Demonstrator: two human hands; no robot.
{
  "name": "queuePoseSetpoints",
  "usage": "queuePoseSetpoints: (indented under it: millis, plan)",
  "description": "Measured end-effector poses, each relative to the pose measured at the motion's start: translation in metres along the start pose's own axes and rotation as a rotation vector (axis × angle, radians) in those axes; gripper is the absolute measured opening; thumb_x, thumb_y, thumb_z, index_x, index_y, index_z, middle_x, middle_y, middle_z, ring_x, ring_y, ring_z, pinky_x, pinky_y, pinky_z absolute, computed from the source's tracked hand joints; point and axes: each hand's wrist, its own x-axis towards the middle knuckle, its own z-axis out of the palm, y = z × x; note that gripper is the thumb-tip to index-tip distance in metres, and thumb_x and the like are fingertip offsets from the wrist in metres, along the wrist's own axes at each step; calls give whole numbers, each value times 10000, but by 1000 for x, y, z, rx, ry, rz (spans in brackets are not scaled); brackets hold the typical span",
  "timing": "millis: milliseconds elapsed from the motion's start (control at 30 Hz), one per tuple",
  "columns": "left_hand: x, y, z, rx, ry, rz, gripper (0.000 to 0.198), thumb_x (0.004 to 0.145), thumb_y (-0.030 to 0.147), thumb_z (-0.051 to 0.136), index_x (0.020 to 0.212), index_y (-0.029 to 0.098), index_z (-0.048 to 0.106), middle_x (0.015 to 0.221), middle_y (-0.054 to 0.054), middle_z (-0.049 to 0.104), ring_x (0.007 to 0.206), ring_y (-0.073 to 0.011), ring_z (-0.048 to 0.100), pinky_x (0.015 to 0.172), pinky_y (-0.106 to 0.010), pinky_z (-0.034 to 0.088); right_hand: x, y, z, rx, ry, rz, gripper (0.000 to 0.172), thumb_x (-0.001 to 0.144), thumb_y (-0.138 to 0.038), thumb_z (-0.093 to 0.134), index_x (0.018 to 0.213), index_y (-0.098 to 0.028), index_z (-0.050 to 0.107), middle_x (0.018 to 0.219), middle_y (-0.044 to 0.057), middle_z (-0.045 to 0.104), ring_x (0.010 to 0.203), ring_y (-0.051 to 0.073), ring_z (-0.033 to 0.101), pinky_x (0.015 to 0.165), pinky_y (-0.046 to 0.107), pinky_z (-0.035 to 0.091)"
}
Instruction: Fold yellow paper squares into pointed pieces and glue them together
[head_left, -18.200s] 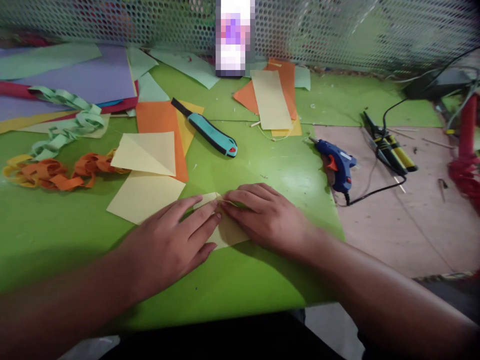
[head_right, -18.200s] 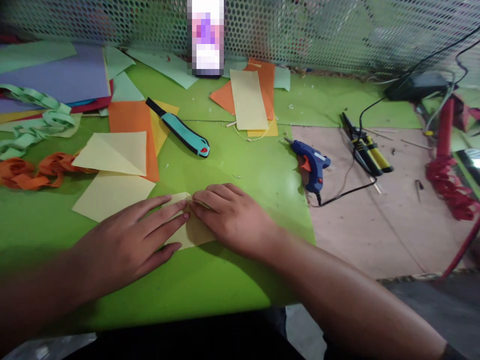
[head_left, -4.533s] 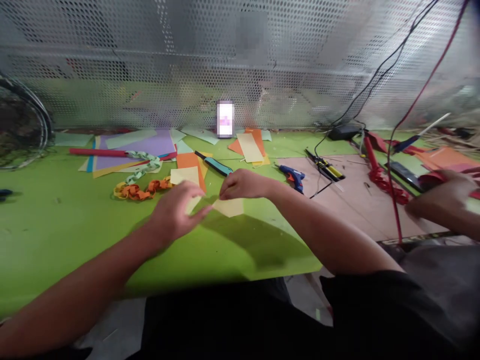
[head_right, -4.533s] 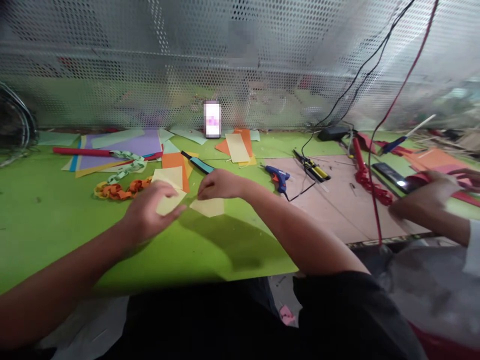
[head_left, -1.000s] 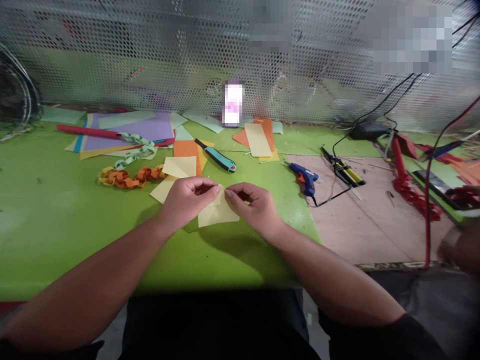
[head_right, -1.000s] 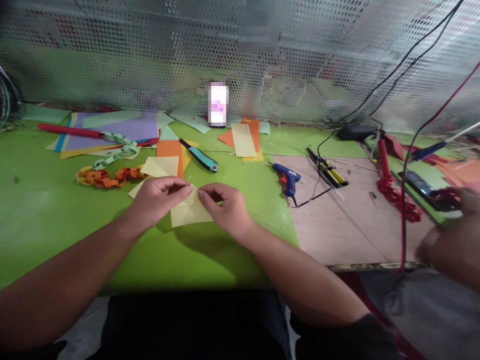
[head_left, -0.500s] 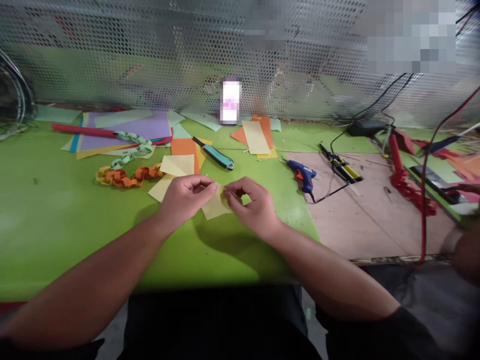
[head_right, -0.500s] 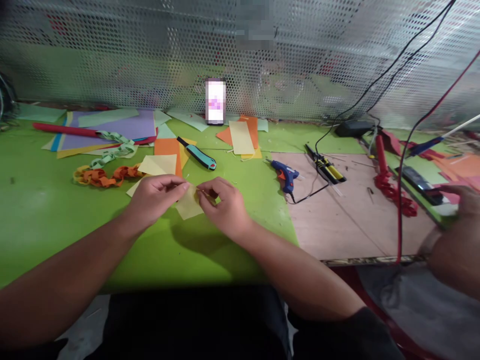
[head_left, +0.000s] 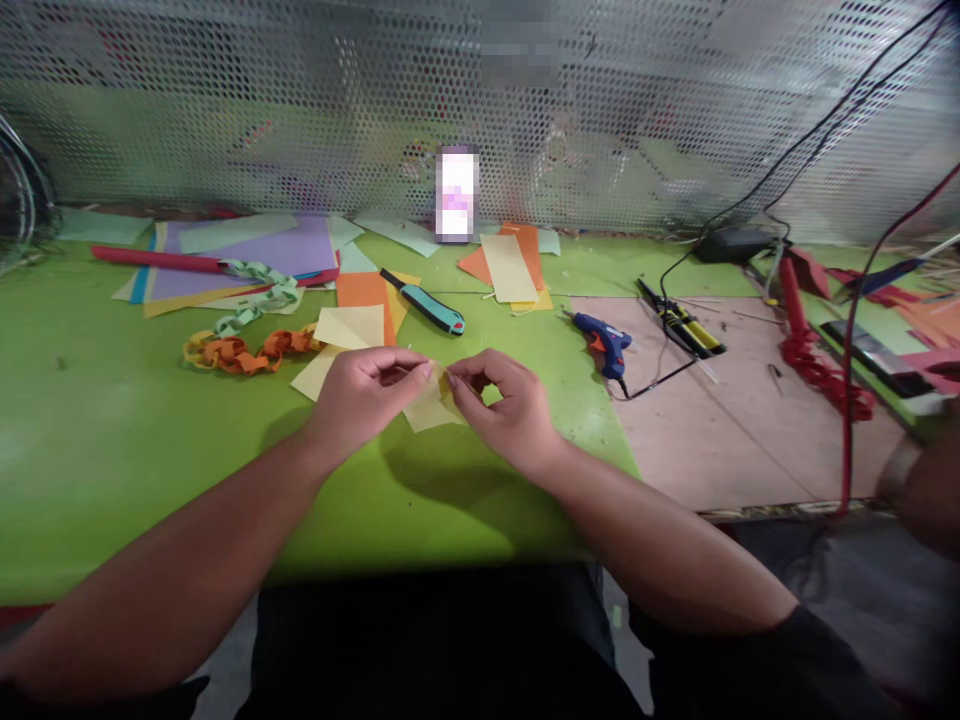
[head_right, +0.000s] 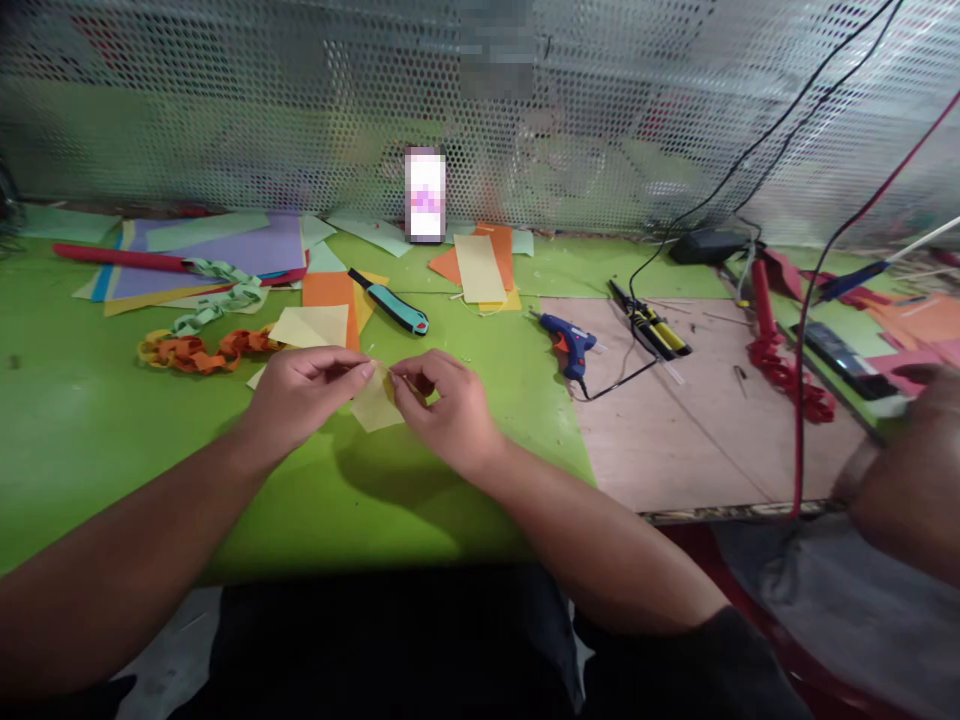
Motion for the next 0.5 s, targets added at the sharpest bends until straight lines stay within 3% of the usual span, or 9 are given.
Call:
queuePoseSetpoints:
  millis: [133,300,500]
  plan:
    - [0,-4,0,-5,22,0,242,855,423,833,985,220,860,917,-68,829,769,-192,736,685,-290,584,-2,2,0,-51,-11,-106,111,991,-199,638,1003,-200,748,856,52,721,738,159,661,649,305,552]
    - [2,-11,2,-78,68,-61,242,832,447,849,944,232,858,839,-50,797,677,-157,658,576,-260,493,-8,6,-4,-286,-42,-333,203,1017,-196,643,1172,-216,772,1054,97,775,913,218,731,829,387,611]
    - [9,-16,3,-249,106,-173,232,780,447,883,867,234,848,728,-22,736,575,-117,556,532,-257,424,-9,8,-7,-421,-141,-452,406,1029,-166,613,1420,-251,678,1276,93,771,1092,250,751,965,435,617]
